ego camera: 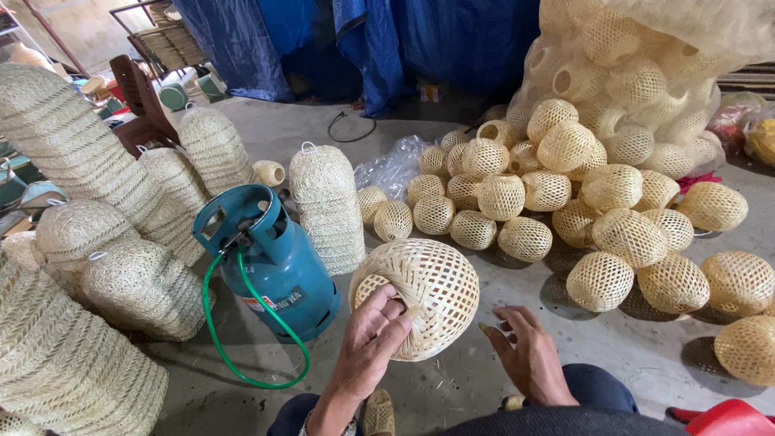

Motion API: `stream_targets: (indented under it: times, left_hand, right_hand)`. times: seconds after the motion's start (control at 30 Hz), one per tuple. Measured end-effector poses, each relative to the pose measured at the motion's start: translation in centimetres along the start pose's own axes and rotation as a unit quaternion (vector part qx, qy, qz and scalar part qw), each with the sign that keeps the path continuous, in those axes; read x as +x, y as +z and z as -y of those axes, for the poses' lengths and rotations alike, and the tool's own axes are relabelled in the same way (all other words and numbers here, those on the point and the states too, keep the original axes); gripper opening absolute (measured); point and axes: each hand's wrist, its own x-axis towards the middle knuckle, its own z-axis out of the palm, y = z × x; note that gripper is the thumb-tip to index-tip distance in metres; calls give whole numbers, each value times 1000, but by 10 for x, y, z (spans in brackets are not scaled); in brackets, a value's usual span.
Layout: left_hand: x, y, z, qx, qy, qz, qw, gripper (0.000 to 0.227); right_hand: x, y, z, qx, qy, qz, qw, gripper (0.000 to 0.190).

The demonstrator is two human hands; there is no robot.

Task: The person weaves thin wooden strips into a bulbous wicker object, using their hands and occasionally a small tool to tuck in loose ends.

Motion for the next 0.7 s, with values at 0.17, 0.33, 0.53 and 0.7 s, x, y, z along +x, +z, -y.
stream_targets:
  times: [0.17,0.33,0.53,0.7]
  left_hand:
    - [0,-3,13,48,-4,-21,999,36]
    - [1,4,18,122,23,-33,992,30]
    - [0,9,10,122,40,-27,991,33]
    - [7,-5,21,91,-30,-76,992,40]
  right_hand:
    - [-19,-1,30,53,-78,-76,993,19]
    - [-21,9,51,5,-229,-111,967,29]
    - [-12,-3,77,-115,-322,-86,936,53]
    - [-15,9,63,-44,-240,-40,969,54]
